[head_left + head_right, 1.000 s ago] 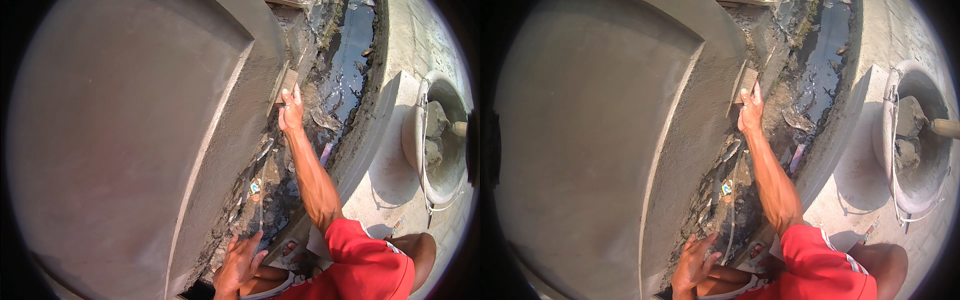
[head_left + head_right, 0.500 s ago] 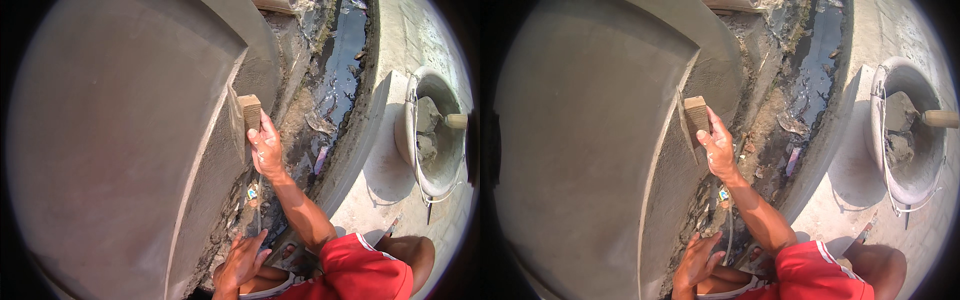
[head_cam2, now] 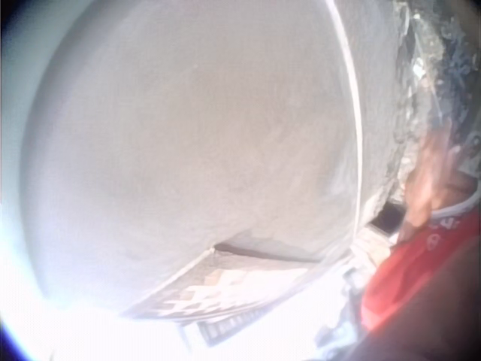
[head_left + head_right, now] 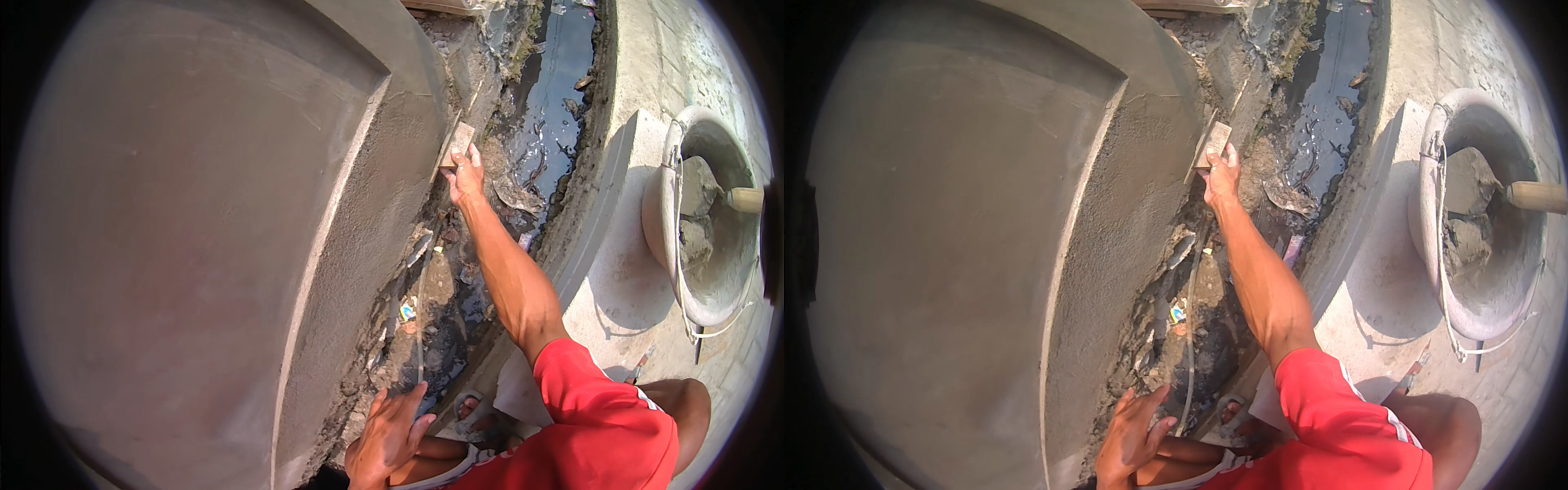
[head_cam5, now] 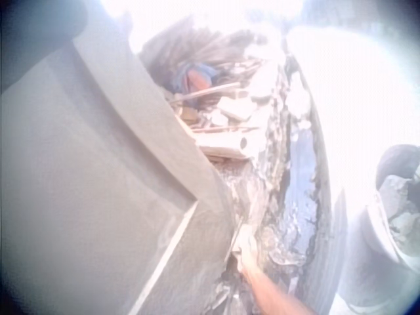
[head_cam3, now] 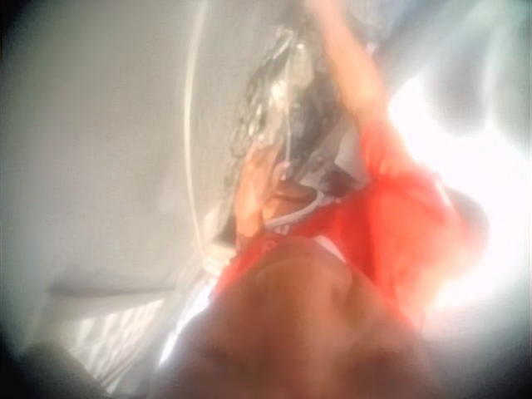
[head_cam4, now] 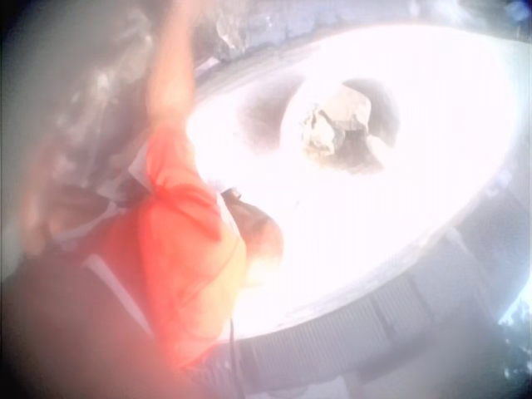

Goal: The person scoops cement from a bucket using a trowel and applies it to a wall, smoothing the surface with a float. The person repeatedly scoops and applies cement to different sections of the wall.

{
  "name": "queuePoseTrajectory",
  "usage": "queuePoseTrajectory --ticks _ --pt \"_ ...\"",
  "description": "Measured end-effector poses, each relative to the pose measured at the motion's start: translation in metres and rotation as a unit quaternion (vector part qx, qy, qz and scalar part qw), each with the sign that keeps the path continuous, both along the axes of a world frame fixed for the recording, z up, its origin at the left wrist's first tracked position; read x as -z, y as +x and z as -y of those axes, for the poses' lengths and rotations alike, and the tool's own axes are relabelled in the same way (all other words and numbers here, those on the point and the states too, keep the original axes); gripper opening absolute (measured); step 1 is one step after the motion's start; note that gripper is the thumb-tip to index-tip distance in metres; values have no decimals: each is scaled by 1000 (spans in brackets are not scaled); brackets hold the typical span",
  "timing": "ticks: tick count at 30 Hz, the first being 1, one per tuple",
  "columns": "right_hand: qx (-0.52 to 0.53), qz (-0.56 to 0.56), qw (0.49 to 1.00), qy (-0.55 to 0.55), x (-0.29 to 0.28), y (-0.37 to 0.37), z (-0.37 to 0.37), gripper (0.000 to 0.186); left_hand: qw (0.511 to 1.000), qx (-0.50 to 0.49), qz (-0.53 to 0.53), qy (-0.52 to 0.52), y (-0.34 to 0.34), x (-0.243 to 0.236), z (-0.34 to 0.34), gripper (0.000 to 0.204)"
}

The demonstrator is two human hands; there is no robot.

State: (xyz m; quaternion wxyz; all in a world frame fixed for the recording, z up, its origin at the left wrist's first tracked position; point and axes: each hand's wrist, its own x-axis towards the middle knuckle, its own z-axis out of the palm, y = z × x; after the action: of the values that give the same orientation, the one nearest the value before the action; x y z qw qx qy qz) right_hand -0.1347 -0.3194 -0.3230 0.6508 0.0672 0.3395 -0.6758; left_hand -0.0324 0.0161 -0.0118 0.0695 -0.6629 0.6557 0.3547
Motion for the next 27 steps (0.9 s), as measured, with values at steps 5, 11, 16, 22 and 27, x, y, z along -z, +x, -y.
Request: queuePoseTrajectory --ticks 5,11,16,22,27 --pt "70 -150 986 -4 -43 12 -5 60 1000 14 -7 10 -11 0 9 48" --pt "51 -186 952 -237 -149 33 -97 65 999 35 -24 9 -16 11 22 49" --pt "96 12 993 -67 -69 -19 -52 70 999 36 -12 18 -21 5 20 49" --pt "17 77 997 -12 28 -21 -16 59 1000 6 1 18 -14 -2 11 50" --pt "27 0 997 -77 17 -5 -4 64 1000 -11 0 14 -14 -6 7 51"
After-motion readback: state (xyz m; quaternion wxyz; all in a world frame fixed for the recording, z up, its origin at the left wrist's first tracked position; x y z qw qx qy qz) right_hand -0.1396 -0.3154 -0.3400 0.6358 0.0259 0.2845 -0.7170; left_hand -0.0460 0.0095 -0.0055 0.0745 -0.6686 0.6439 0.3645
